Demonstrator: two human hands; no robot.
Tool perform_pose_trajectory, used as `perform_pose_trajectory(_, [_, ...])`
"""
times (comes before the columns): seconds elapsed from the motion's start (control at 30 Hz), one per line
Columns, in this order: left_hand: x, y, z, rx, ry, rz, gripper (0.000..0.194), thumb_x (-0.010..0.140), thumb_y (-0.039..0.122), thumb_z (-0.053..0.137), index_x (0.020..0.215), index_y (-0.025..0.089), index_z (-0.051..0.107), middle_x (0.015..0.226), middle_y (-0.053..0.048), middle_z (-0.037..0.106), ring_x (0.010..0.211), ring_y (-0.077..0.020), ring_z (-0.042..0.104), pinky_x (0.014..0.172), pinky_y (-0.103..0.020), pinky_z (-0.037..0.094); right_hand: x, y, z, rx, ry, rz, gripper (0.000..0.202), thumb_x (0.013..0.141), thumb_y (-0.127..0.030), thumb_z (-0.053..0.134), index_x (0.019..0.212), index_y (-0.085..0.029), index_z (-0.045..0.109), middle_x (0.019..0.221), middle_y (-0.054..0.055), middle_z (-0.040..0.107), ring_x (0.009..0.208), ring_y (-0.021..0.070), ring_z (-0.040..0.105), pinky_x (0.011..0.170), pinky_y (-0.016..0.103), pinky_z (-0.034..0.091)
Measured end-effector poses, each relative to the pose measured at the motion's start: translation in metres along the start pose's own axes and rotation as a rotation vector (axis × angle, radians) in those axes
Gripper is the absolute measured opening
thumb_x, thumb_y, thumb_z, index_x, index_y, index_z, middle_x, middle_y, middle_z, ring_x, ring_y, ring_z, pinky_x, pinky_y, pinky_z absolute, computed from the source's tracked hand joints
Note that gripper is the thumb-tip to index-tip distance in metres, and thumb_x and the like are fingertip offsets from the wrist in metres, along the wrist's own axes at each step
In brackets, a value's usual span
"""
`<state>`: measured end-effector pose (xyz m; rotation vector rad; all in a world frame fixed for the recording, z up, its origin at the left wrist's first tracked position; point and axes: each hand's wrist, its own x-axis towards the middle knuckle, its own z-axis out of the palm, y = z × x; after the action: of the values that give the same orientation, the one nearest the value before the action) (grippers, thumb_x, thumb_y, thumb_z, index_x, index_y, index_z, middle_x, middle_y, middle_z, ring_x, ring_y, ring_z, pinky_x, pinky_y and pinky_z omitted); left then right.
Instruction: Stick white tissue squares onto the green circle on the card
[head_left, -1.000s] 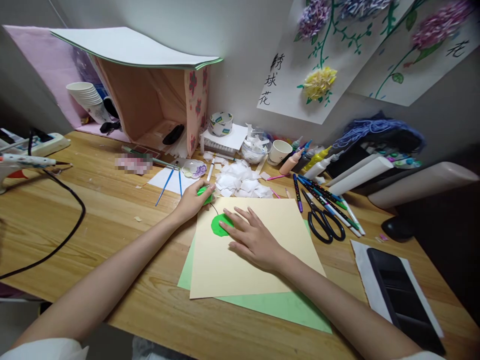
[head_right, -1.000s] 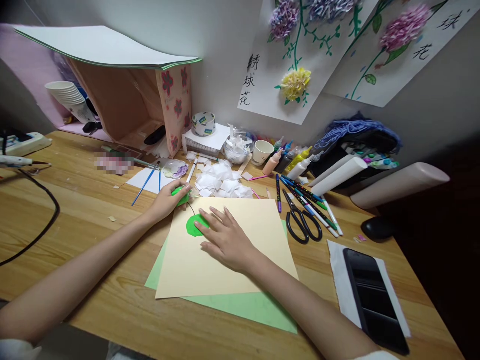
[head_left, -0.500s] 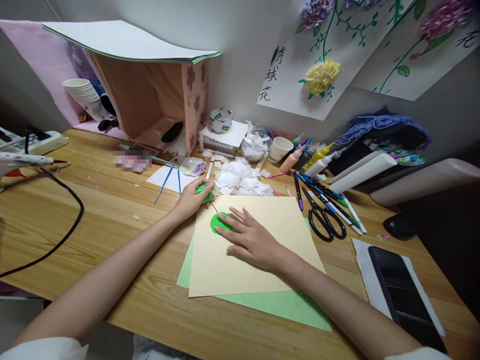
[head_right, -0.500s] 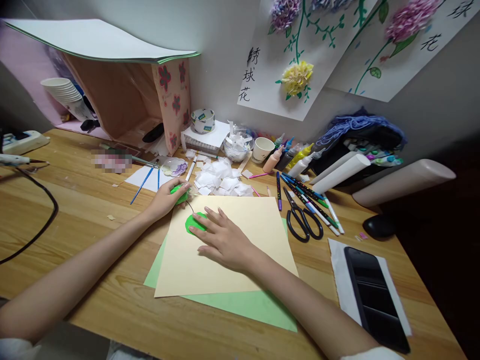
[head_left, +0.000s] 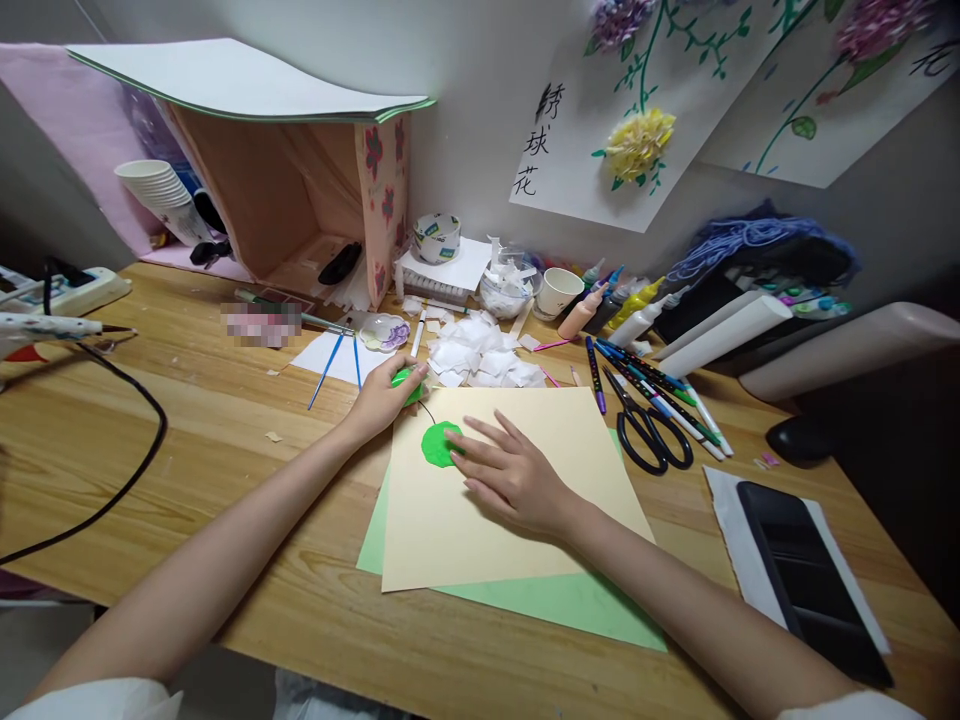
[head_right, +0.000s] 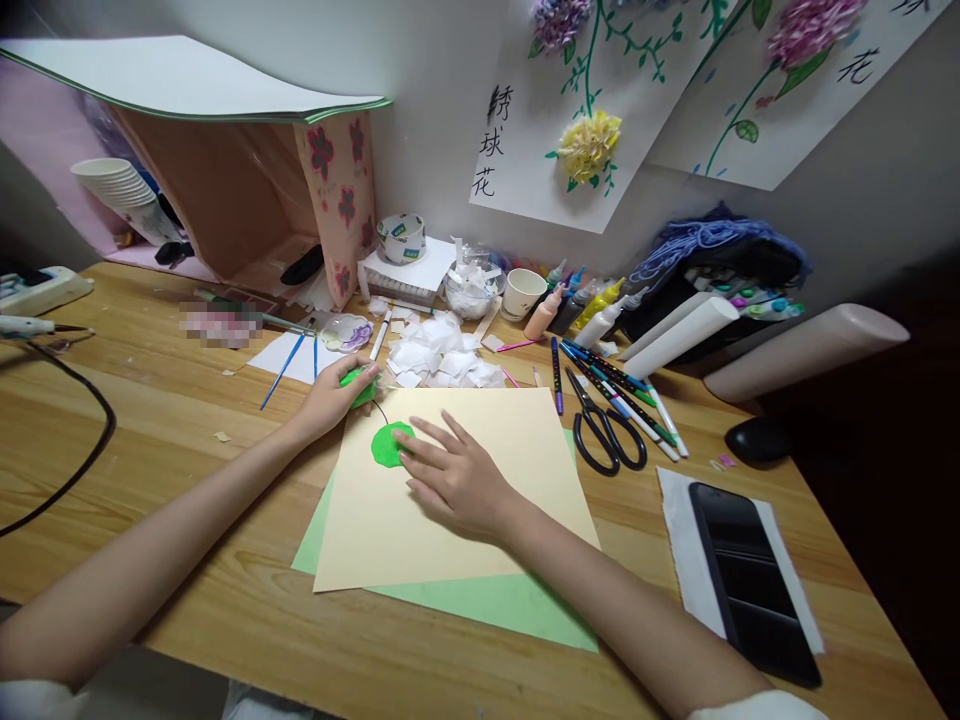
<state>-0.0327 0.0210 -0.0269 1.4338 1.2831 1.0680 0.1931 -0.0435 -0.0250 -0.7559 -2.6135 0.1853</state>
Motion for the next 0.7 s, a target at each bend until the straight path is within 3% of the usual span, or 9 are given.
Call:
perform_pose_trajectory(0.27, [-0.0005,0.0019,-0.0005,0.018,-0.004,0.013,0.034,0.080,0.051,0.053,0.085,0.017,0.054,0.068,0.002,0.055,0.047,-0.0077,0.051,0.046,-0.020,0.043,0.0002,0.0007,-0.0007,0.012,-0.088,-0.079,0.035,0.091,-0.024,0.044,0.124,-0.022,0.056,0.140,0.000,0.047,0.138,0.0218,0.026,0.114,0.048,0.021])
perform_pose_trajectory(0.47, [0.0001,-0.0003,0.0001,-0.007,-0.006,0.009,0.035,0.079,0.051,0.054,0.085,0.017,0.054,0.068,0.001,0.055,0.048,-0.0085,0.052,0.046,-0.020,0.043,0.0040,0.0028,0.0004,0.088,-0.136,0.134,0.053,0.094,-0.031,0.037,0.144,-0.017,0.024,0.145,0.008,0.040,0.138,0.0204,0.028,0.113,0.048,0.024])
perform_pose_trajectory(0.7, [0.0003,-0.0016,0.0000,-0.018,-0.006,-0.003,0.036,0.078,0.052,0.055,0.086,0.018,0.054,0.067,0.002,0.058,0.048,-0.0098,0.053,0.047,-0.021,0.043,0.0060,0.0033,0.0005,0.205,-0.128,0.248,0.049,0.093,-0.038,0.040,0.138,-0.020,0.030,0.140,0.009,0.045,0.135,0.0212,0.033,0.114,0.052,0.019])
